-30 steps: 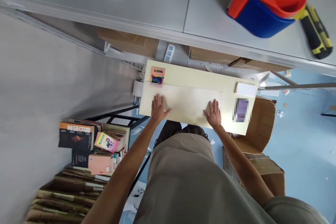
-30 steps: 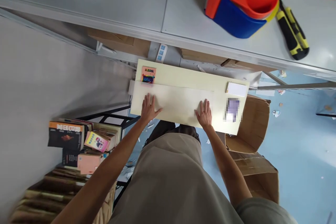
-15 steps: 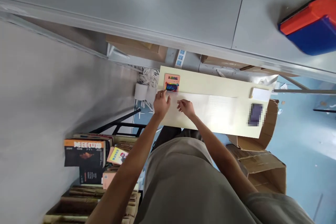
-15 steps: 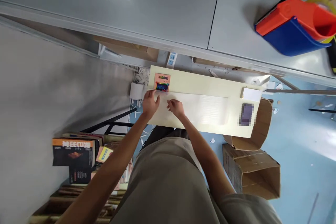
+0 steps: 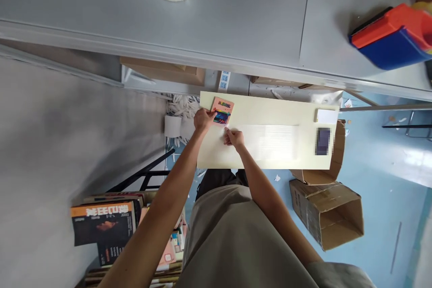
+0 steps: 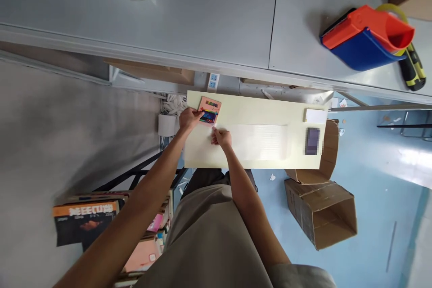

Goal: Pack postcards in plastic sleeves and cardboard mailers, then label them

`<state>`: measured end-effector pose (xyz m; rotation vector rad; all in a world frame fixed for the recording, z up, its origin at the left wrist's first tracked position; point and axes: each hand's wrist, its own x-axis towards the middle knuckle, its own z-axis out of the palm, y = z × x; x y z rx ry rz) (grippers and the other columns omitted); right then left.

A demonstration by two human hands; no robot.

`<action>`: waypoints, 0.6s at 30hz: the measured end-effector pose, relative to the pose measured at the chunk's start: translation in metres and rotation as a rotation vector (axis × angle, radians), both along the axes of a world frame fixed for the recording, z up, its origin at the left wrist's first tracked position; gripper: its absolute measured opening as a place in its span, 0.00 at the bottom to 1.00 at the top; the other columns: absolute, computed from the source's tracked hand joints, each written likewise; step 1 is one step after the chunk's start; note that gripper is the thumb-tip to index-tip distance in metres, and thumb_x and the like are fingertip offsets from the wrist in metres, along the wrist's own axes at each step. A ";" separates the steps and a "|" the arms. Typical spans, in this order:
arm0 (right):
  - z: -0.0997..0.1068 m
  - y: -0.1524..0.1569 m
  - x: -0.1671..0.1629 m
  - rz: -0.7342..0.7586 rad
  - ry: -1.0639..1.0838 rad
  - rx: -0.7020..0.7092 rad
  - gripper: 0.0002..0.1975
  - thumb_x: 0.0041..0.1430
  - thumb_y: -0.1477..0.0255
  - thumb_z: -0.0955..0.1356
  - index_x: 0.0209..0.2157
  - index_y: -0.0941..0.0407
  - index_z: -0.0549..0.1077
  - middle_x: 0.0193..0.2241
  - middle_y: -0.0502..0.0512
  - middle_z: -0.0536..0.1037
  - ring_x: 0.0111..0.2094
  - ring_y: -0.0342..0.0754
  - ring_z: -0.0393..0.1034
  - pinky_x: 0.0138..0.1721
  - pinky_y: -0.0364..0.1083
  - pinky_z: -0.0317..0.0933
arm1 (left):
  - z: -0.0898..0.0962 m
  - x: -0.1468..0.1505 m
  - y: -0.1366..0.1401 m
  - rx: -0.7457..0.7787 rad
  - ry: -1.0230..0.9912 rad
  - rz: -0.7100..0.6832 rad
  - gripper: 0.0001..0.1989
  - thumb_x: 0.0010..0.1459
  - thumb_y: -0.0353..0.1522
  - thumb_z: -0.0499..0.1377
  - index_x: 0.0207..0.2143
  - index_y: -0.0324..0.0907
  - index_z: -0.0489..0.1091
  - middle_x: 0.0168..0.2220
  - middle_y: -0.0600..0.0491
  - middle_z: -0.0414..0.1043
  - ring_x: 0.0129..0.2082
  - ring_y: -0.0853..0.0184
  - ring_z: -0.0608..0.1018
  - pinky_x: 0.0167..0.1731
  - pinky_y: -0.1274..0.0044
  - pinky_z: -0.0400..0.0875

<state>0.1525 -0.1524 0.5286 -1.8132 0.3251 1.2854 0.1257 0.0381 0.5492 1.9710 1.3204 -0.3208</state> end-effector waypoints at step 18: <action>0.045 -0.158 0.074 -0.204 -0.064 0.507 0.35 0.71 0.37 0.62 0.52 0.53 0.79 0.48 0.60 0.87 0.49 0.53 0.85 0.49 0.49 0.78 | 0.077 0.030 -0.165 -0.297 -0.753 0.285 0.17 0.57 0.44 0.73 0.37 0.43 0.75 0.31 0.56 0.76 0.31 0.69 0.76 0.35 0.77 0.72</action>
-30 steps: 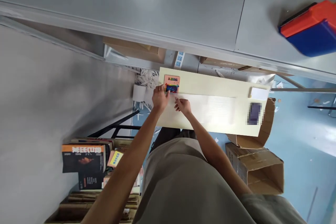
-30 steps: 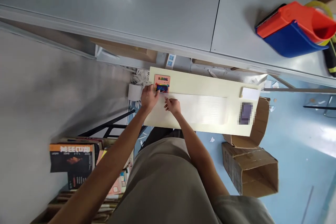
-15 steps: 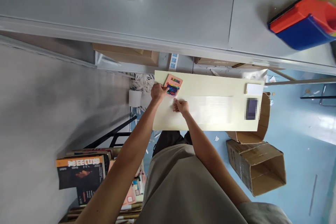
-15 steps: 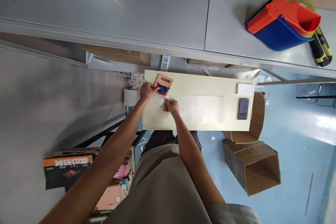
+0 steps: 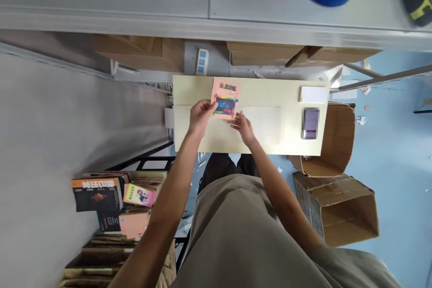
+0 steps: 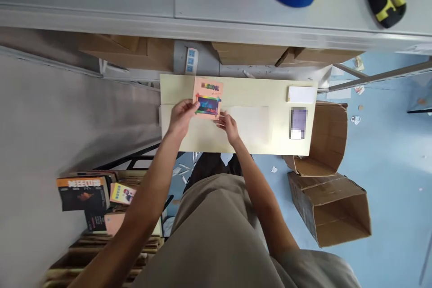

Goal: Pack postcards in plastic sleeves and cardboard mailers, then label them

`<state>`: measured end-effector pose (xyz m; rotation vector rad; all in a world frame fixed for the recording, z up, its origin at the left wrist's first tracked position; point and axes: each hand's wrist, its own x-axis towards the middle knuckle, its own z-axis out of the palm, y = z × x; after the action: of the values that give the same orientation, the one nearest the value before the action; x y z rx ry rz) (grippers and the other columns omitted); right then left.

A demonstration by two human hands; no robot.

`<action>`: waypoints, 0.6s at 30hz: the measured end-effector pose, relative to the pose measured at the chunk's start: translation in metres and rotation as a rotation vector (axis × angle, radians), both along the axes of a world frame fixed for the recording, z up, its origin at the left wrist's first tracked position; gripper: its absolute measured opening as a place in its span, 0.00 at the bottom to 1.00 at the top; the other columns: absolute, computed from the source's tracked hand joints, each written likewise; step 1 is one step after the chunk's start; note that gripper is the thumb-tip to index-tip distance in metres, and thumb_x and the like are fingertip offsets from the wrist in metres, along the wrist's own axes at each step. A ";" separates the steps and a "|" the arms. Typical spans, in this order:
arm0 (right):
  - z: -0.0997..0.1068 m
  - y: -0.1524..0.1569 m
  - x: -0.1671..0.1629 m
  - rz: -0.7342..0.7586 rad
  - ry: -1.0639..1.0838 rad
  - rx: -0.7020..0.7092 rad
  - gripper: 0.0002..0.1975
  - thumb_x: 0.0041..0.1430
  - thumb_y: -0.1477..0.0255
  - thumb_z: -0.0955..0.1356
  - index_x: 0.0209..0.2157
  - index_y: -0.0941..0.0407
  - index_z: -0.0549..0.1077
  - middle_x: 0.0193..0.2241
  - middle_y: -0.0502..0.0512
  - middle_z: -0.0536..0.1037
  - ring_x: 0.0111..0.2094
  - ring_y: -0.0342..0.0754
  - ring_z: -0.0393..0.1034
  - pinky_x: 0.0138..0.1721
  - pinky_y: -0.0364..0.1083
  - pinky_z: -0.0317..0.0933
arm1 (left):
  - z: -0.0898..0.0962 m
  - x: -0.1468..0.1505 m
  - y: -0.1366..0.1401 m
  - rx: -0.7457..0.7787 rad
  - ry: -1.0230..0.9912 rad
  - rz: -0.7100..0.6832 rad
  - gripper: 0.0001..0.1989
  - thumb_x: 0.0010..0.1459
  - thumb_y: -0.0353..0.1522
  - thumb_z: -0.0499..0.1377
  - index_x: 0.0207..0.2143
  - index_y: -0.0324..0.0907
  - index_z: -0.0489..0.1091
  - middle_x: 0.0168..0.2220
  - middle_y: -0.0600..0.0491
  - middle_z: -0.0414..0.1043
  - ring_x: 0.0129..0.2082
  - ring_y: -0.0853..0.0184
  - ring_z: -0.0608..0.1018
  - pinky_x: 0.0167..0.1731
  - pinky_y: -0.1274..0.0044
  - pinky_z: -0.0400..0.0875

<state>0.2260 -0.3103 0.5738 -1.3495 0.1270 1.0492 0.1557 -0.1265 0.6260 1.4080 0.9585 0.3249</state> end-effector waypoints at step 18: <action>-0.028 -0.164 0.063 0.280 -0.455 -0.415 0.16 0.68 0.54 0.70 0.40 0.52 0.77 0.35 0.54 0.86 0.35 0.51 0.81 0.41 0.48 0.74 | -0.078 0.002 -0.186 0.094 0.426 -0.178 0.15 0.69 0.45 0.63 0.46 0.44 0.76 0.42 0.46 0.84 0.43 0.57 0.85 0.46 0.67 0.79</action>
<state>0.2890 -0.4748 0.5458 -1.9961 -0.2002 0.9474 0.1578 -0.3120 0.5480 1.6735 1.1609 -0.0702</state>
